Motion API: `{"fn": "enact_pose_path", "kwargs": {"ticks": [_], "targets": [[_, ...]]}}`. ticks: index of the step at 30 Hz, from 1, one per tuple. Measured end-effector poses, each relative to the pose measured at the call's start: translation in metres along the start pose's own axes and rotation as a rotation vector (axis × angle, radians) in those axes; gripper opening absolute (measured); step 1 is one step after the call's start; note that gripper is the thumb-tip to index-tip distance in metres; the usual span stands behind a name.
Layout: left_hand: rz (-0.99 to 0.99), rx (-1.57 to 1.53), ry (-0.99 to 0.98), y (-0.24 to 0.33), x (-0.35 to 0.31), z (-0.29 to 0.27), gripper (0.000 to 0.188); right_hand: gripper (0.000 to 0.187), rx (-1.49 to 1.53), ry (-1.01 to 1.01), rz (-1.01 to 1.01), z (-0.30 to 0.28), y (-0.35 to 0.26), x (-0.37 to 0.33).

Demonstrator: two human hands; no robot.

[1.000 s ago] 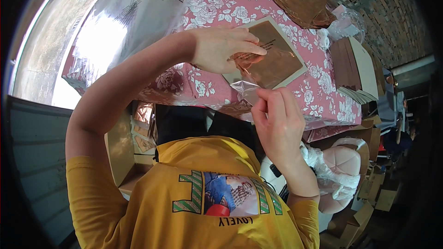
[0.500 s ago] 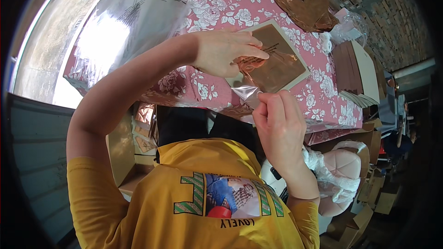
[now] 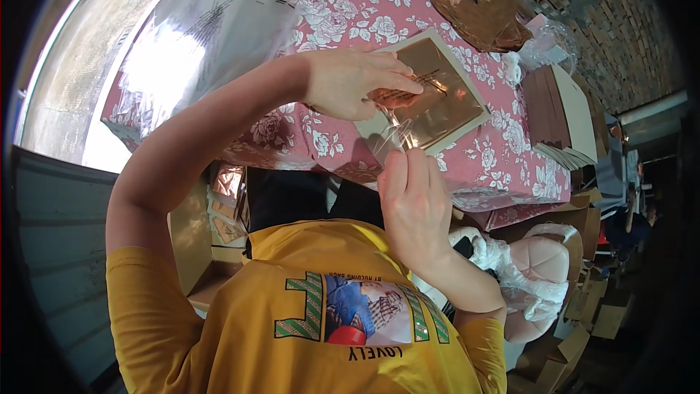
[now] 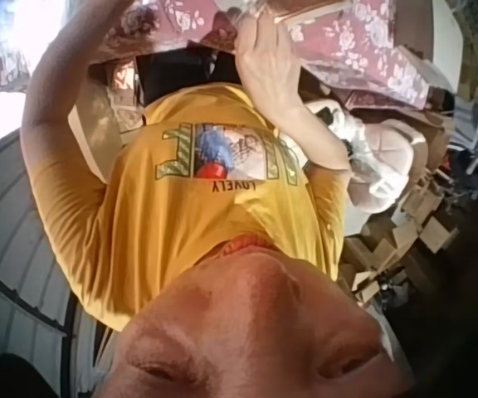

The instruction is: The person folds a plastic bag around a cardboard sheet and places it into a box, then folds a foil balloon around another cardboard sheet.

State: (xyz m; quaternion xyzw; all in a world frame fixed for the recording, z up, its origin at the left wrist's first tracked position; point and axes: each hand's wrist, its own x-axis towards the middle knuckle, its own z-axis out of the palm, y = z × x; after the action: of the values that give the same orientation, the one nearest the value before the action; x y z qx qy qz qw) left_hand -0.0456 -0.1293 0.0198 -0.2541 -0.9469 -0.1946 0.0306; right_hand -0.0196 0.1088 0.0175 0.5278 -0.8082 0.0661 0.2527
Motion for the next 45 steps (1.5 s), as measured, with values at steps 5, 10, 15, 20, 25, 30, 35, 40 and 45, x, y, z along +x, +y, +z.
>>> {"fn": "enact_pose_path", "kwargs": {"ticks": [5, 10, 15, 20, 25, 30, 35, 40, 45], "targets": [[0.000, -0.032, -0.019, -0.002, -0.001, 0.000, 0.065, 0.016, -0.046, -0.033, 0.044, 0.006, -0.005, -0.001], [-0.035, 0.009, -0.092, -0.003, -0.001, -0.003, 0.061, 0.017, -0.020, -0.033, 0.108, 0.012, -0.005, 0.002], [-0.041, 0.066, -0.124, 0.000, -0.005, -0.004, 0.059, 0.018, -0.011, -0.040, 0.151, 0.013, -0.008, 0.003], [0.027, 0.286, 0.057, 0.020, -0.010, 0.000, 0.066, 0.018, -0.013, -0.017, 0.161, 0.013, -0.012, 0.005], [0.094, 0.189, 0.147, 0.019, -0.015, 0.004, 0.067, 0.020, 0.246, 0.007, 0.196, 0.016, -0.011, 0.008], [0.039, -0.085, 0.255, 0.011, -0.028, 0.011, 0.053, 0.024, 0.447, 0.051, 0.205, 0.023, -0.008, 0.006], [0.086, -0.022, 0.317, 0.009, -0.037, 0.016, 0.044, 0.028, 0.545, 0.040, 0.228, 0.017, -0.002, 0.003], [0.119, 0.079, 0.324, 0.005, -0.045, 0.018, 0.042, 0.027, 0.628, -0.042, 0.290, -0.012, 0.008, -0.016], [0.134, 0.122, 0.203, 0.009, -0.045, 0.008, 0.048, 0.019, 0.879, -0.122, 0.598, -0.031, 0.037, -0.059]]}}
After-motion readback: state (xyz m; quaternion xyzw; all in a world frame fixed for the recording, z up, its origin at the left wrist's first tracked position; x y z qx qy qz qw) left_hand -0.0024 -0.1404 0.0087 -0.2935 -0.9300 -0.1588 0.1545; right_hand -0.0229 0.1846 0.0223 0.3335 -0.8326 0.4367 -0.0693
